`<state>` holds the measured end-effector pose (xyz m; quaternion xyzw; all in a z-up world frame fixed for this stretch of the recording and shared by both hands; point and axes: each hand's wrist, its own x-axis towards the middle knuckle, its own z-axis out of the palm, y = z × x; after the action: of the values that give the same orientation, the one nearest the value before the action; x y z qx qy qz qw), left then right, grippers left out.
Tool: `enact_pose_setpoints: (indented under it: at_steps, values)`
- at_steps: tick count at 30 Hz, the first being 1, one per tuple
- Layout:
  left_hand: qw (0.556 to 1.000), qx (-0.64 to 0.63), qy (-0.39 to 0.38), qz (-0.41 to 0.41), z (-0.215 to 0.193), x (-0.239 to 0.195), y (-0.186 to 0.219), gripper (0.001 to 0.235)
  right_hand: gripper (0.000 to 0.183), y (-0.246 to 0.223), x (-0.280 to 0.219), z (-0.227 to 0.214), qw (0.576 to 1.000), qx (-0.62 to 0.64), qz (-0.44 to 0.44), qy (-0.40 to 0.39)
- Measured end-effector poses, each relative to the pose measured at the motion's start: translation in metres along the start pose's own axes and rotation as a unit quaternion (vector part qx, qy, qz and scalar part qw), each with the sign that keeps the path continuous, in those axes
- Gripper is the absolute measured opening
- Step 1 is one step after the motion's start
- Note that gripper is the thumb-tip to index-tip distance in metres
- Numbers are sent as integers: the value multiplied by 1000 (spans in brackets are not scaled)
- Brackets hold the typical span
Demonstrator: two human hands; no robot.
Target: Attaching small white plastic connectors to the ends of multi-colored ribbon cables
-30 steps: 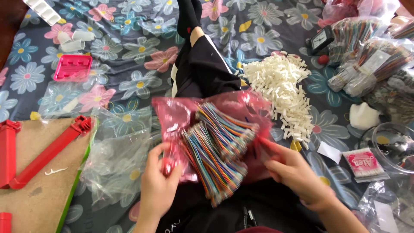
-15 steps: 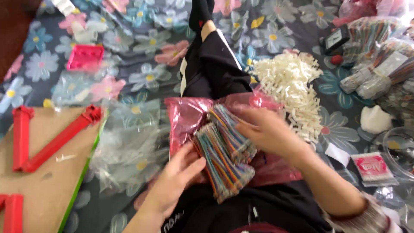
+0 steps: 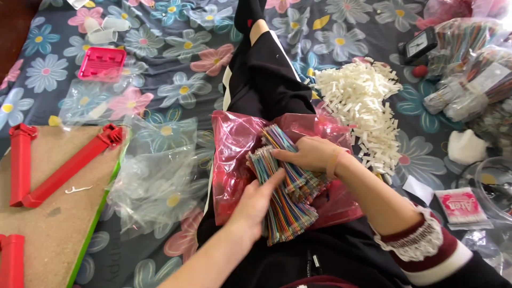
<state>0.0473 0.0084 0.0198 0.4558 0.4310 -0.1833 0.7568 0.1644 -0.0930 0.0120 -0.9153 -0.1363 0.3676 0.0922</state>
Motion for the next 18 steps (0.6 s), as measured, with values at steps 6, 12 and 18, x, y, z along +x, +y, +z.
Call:
enact_pose_setpoints:
  at_steps: [6,12,18]
  values:
    - [997,-49,-20,60,5,3,-6,41,58,2,-38,-10,985,174,14,-9]
    - [992,28,-71,97,-12,13,-11,48,54,21,-71,1,945,304,-25,114]
    - [963,183,-65,188,-44,50,-17,47,52,13,-90,25,906,404,-51,116]
